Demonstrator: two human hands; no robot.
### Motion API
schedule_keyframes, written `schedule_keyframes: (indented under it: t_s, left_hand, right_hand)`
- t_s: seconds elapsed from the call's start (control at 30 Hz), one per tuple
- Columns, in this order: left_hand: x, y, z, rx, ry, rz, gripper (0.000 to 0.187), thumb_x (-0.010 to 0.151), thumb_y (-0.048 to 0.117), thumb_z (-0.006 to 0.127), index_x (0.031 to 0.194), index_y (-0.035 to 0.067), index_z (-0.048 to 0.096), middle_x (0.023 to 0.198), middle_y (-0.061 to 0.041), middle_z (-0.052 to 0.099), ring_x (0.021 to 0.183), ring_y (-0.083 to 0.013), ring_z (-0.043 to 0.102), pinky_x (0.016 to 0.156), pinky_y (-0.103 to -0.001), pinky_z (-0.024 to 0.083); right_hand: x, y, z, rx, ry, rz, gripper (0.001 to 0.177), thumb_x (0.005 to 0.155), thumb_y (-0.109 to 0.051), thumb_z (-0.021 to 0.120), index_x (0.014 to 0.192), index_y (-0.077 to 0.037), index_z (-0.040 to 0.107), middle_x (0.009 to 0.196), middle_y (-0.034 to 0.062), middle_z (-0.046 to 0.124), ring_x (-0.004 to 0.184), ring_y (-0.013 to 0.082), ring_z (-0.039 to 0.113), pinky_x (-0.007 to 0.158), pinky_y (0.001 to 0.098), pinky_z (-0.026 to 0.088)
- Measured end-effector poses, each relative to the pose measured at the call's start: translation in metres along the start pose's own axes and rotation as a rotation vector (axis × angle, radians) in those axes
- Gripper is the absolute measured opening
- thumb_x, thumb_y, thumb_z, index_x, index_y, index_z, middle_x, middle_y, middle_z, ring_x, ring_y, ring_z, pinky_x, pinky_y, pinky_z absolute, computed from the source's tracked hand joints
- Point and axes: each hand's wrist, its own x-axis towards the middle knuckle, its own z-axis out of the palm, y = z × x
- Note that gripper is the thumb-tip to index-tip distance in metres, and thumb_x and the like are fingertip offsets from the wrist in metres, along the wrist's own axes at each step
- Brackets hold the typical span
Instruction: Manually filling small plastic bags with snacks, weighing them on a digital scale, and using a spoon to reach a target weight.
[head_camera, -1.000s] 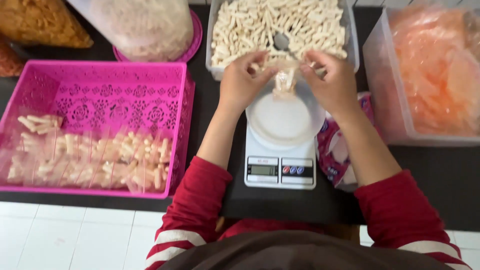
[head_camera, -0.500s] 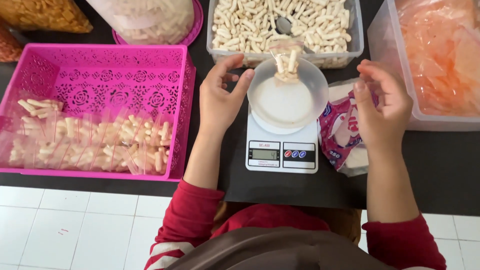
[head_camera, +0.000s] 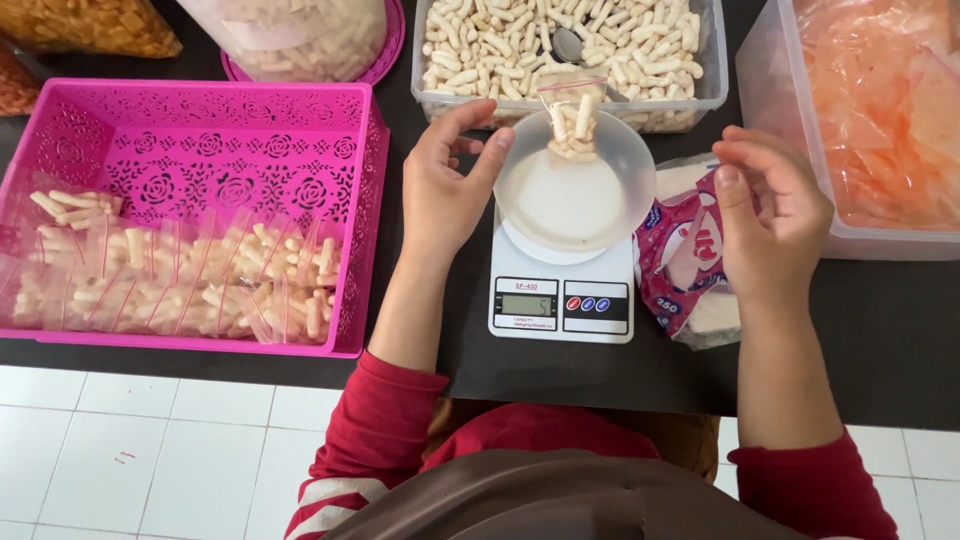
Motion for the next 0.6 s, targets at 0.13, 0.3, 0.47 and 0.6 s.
schedule_keyframes:
  t_s: [0.13,0.3,0.47,0.6]
  left_hand:
    - [0.007,-0.005,0.007,-0.027,0.017,0.015,0.031,0.090,0.034,0.070,0.118,0.021,0.068,0.108,0.007,0.073,0.085,-0.0046,0.066,0.078,-0.025,0.045]
    - [0.034,-0.012,0.032,0.086,-0.014,0.055,0.048,0.091,0.039,0.066,0.128,0.009,0.062,0.124,-0.005,0.070,0.091,-0.0146,0.070,0.081,-0.032,0.059]
    - [0.075,-0.045,0.070,0.269,-0.036,0.173,0.037,0.088,0.037,0.072,0.113,0.011,0.066,0.116,-0.008,0.071,0.110,-0.0267,0.066,0.093,-0.043,0.051]
    - [0.076,-0.044,0.075,0.243,0.026,0.420,0.004,0.076,0.019,0.077,0.077,0.018,0.074,0.083,0.003,0.073,0.079,-0.0220,0.068,0.071,-0.036,0.049]
  right_hand:
    - [0.000,0.007,0.002,-0.047,0.007,-0.067,0.016,0.113,-0.007,0.059,0.114,0.007,0.068,0.125,0.0230,0.066,0.121,0.0333,0.062,0.102,0.0412,0.052]
    - [-0.003,0.024,0.005,0.029,-0.013,0.034,0.022,0.111,-0.014,0.060,0.098,0.003,0.066,0.119,0.0183,0.067,0.108,0.0250,0.063,0.093,0.0343,0.051]
    - [0.010,0.014,0.010,0.046,-0.065,0.112,0.017,0.107,-0.016,0.060,0.104,0.000,0.065,0.118,0.0166,0.067,0.111,0.0244,0.064,0.093,0.0326,0.052]
    - [0.025,0.025,0.018,0.027,-0.118,0.270,0.021,0.104,-0.022,0.065,0.120,-0.008,0.068,0.097,0.0000,0.064,0.081,0.0060,0.054,0.073,0.0192,0.043]
